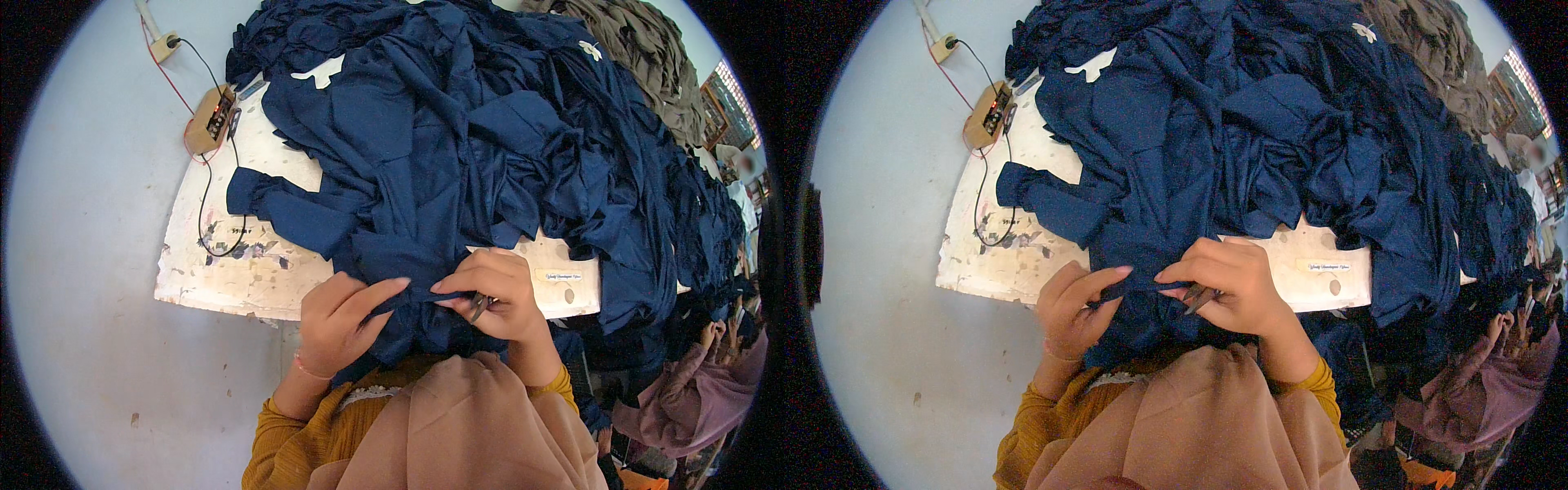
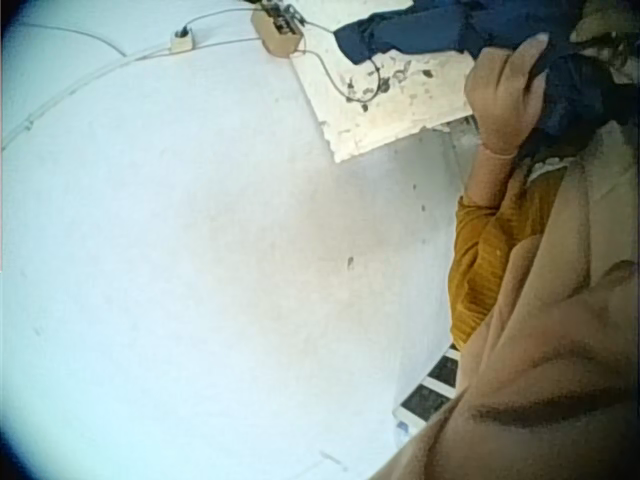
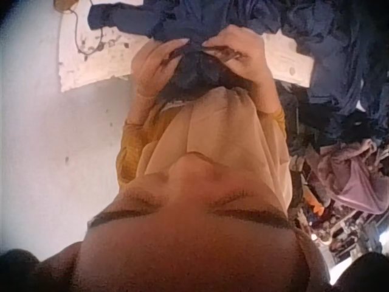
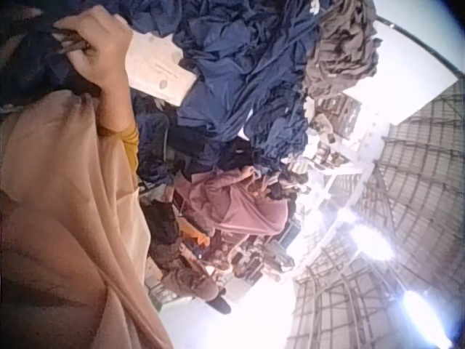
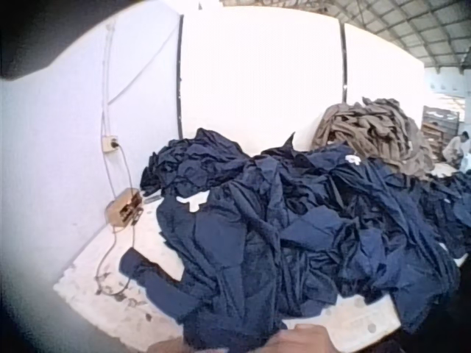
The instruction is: The person uses a small blade to trim loose threads and tags from several dark blue garments on a work table. They handle each garment one at a time, cutting visible threads and tags, then place the items back on the pile.
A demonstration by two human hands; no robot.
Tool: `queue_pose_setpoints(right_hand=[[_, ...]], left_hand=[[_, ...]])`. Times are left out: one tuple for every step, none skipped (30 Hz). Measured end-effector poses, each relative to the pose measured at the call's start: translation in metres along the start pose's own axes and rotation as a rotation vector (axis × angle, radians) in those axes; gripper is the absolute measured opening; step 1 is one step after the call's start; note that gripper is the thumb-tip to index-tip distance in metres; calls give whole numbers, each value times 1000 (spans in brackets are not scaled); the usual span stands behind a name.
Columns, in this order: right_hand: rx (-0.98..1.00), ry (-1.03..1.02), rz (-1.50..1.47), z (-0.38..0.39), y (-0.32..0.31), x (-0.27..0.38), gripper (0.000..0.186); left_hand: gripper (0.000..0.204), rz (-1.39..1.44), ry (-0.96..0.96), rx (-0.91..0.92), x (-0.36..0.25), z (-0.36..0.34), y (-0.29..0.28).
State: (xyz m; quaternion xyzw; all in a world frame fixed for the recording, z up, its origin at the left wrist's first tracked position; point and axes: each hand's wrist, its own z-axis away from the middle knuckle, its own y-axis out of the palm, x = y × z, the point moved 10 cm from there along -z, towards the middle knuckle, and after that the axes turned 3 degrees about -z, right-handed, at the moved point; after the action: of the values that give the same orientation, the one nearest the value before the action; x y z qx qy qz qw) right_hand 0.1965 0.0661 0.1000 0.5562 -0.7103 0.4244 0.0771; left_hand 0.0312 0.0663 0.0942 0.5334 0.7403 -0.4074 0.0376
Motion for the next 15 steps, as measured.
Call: queue_pose_setpoints(right_hand=[[-18, 9, -90, -3, 0, -5, 14], [-37, 17, -180, -4, 0, -9, 11], [-34, 84, -232, -5, 5, -18, 9], [-33, 150, -279, -5, 9, -26, 7], [-32, 217, -326, -5, 15, -35, 6], [-22, 256, -366, -3, 24, -44, 6], [-13, 257, -390, -1, 34, -52, 7], [-2, 258, -412, 3, 44, -60, 7], [7, 260, -433, 6, 50, -65, 8], [-24, 251, -418, 6, 49, -67, 9], [-90, 251, -248, 6, 39, -69, 9], [-156, 250, -77, 6, 25, -70, 10], [-218, 247, 90, 7, 13, -68, 10], [-142, 413, 197, 11, 9, -80, 9], [-107, 425, 97, 9, 8, -73, 11]], left_hand=[[29, 10, -50, 87, 4, -3, 6], [29, 110, -46, 138, 6, -1, 12], [29, 210, -42, 189, 12, 3, 18], [28, 314, -34, 240, 15, 6, 25], [25, 423, -84, 206, 21, 7, 26], [23, 531, -134, 171, 26, 10, 29], [20, 638, -187, 137, 31, 11, 32], [20, 640, -162, 109, 29, 7, 32], [19, 641, -138, 81, 27, 3, 33], [19, 641, -117, 51, 26, 0, 31], [20, 692, -210, 149, 30, 5, 41], [21, 673, -206, 166, 31, 7, 43], [21, 652, -206, 180, 32, 10, 44], [20, 623, -209, 183, 32, 10, 43], [20, 594, -213, 186, 30, 9, 42]])
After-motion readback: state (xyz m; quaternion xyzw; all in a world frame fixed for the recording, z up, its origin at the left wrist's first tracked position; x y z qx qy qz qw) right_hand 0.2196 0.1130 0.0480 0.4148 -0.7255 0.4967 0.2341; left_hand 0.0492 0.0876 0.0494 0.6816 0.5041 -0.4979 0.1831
